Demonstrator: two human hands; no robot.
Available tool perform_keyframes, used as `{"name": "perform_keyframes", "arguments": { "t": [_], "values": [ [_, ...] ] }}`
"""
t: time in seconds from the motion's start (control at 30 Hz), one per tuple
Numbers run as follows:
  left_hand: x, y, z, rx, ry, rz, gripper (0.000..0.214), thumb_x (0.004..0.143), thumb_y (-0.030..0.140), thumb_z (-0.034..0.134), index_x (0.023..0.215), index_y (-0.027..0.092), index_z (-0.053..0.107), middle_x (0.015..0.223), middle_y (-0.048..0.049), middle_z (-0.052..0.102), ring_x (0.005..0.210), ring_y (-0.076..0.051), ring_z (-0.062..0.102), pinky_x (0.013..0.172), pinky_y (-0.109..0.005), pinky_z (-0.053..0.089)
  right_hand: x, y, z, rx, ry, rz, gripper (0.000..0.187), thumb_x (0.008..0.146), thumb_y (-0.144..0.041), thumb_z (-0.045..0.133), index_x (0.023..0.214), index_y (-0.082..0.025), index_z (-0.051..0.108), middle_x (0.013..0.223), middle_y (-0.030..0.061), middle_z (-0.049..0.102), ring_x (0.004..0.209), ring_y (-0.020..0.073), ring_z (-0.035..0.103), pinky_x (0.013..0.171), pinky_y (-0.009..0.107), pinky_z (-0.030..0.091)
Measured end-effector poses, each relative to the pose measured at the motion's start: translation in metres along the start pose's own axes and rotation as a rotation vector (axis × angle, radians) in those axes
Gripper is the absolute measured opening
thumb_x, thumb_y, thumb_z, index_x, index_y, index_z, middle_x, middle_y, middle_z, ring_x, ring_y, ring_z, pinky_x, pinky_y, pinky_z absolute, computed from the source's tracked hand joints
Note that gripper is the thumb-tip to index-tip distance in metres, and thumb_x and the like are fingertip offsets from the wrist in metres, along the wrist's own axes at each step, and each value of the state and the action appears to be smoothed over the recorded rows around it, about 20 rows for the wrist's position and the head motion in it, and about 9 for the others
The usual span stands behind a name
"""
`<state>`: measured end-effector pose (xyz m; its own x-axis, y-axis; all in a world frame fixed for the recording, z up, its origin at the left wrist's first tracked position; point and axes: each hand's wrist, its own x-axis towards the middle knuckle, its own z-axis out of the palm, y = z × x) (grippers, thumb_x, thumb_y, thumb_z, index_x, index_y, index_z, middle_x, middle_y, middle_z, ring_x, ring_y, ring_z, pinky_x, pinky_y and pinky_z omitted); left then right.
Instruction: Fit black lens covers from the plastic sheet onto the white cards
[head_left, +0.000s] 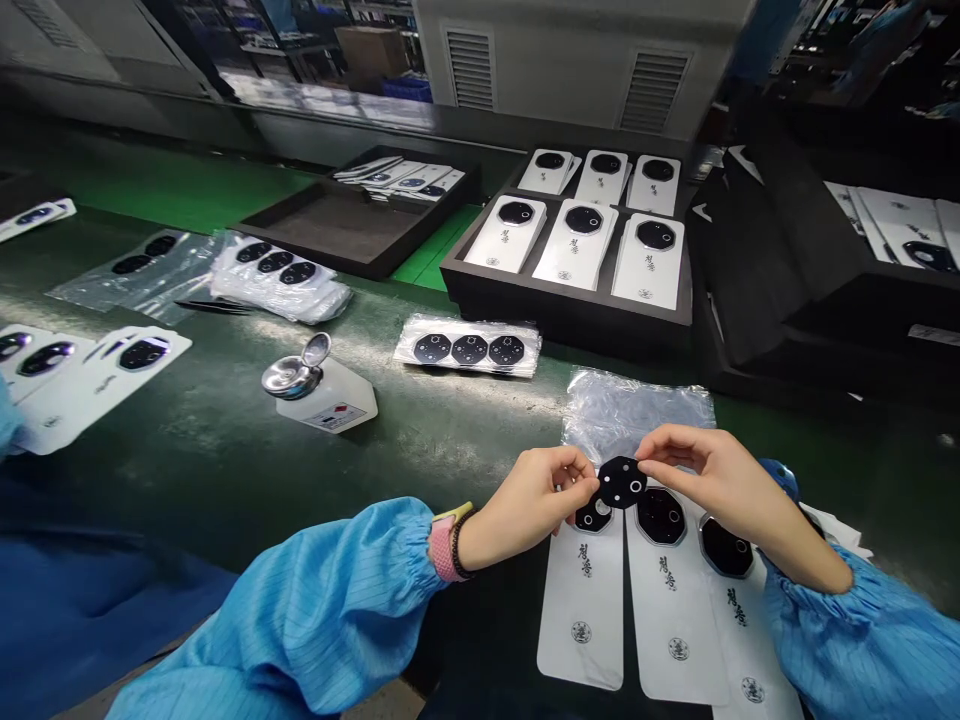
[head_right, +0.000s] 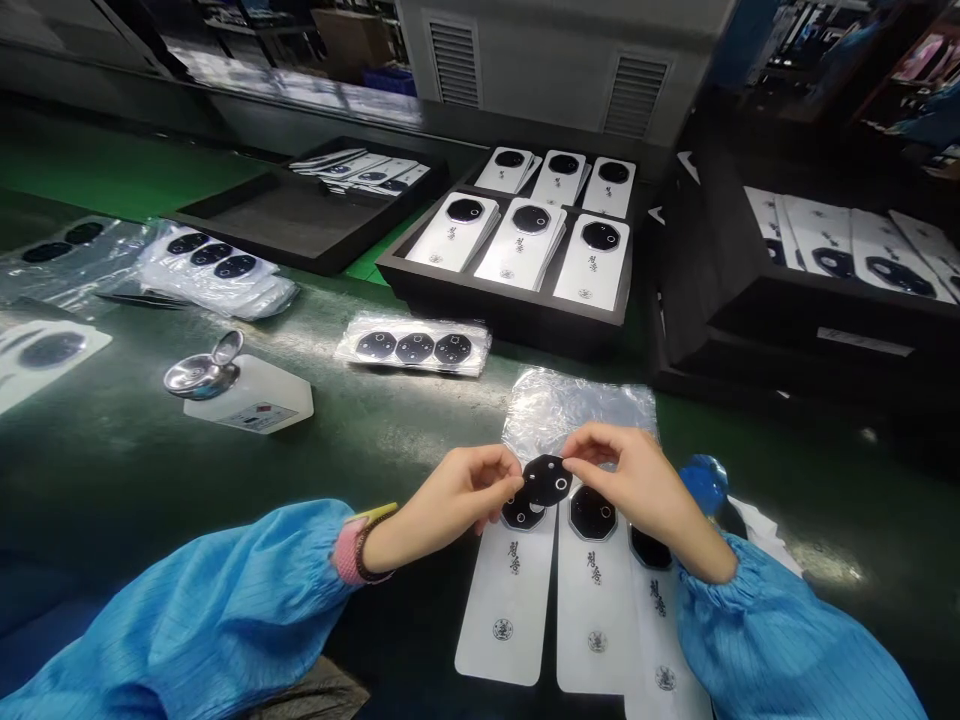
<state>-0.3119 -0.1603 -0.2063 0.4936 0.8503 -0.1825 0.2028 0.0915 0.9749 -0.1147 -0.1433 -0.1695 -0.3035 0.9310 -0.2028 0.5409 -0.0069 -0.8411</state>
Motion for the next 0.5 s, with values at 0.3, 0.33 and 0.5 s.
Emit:
{"name": "perform_keyframes", "arguments": {
  "t": [0.3, 0.33, 0.5],
  "values": [
    [-0.016, -0.012, 0.008, 0.576, 0.109, 0.488, 0.018, 0.084, 0.014, 0.045, 0.067, 0.015, 0.053, 0.065, -0.0038, 0.055, 0.059, -0.016, 0.050, 0.051, -0.026, 0.041, 0.005, 0.013, 0.016, 0.174, -0.010, 0.082, 0.019, 0.065, -0.037, 0.062, 0.073, -0.020, 0.066, 0.075, 0.0030, 0.071, 0.071, 0.0191, 0.067, 0.072, 0.035, 0.056],
    [-0.021, -0.014, 0.013, 0.768, 0.108, 0.655, 0.021, 0.083, 0.010, 0.044, 0.066, 0.014, 0.055, 0.062, -0.0044, 0.055, 0.056, -0.016, 0.049, 0.049, -0.027, 0.039, 0.004, 0.015, 0.019, 0.191, -0.024, 0.096, 0.019, 0.065, -0.037, 0.062, 0.072, -0.020, 0.067, 0.074, 0.0031, 0.071, 0.071, 0.0194, 0.067, 0.073, 0.035, 0.056],
    [-0.047, -0.023, 0.036, 1.391, 0.083, 1.008, 0.027, 0.081, 0.007, 0.040, 0.079, 0.003, 0.066, 0.073, -0.0154, 0.066, 0.058, -0.021, 0.058, 0.053, -0.032, 0.045, 0.003, 0.020, 0.032, 0.188, -0.050, 0.133, 0.017, 0.064, -0.035, 0.062, 0.069, -0.021, 0.070, 0.073, 0.0031, 0.073, 0.071, 0.0207, 0.069, 0.071, 0.035, 0.056]
  ]
}}
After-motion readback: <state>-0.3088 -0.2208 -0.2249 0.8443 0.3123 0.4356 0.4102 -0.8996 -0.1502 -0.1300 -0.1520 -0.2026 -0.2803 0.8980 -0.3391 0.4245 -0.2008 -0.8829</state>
